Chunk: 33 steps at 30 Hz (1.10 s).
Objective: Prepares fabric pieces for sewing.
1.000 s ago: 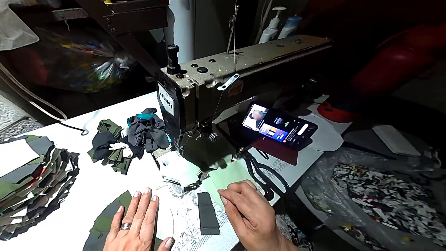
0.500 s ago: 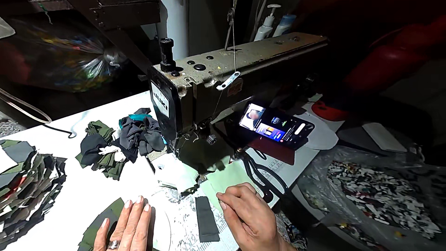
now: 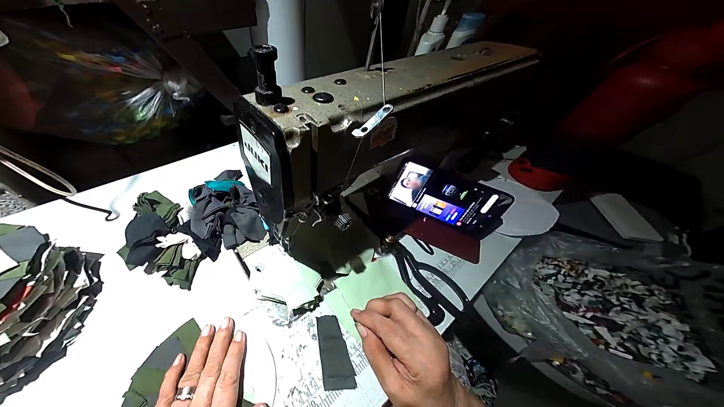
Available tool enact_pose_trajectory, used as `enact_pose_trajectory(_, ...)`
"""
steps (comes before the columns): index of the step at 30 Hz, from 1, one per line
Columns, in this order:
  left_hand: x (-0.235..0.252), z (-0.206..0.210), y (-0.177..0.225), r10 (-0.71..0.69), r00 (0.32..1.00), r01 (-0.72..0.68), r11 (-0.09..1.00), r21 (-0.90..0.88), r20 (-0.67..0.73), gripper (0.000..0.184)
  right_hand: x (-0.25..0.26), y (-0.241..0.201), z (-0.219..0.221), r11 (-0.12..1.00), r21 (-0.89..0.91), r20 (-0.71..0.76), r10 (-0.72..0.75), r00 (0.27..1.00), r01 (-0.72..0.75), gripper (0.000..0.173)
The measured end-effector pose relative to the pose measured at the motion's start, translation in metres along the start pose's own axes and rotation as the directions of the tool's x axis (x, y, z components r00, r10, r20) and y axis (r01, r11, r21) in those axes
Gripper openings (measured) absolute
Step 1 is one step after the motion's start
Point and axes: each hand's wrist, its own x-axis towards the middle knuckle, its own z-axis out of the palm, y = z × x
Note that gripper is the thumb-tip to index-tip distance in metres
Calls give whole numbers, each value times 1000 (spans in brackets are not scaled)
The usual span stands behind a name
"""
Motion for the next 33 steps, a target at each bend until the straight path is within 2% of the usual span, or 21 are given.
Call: enact_pose_trajectory(33,0,0,-1,8,1000,-8,1000,6,14,74,0,-3,0,1000,-13,0,14,1000,-14,20)
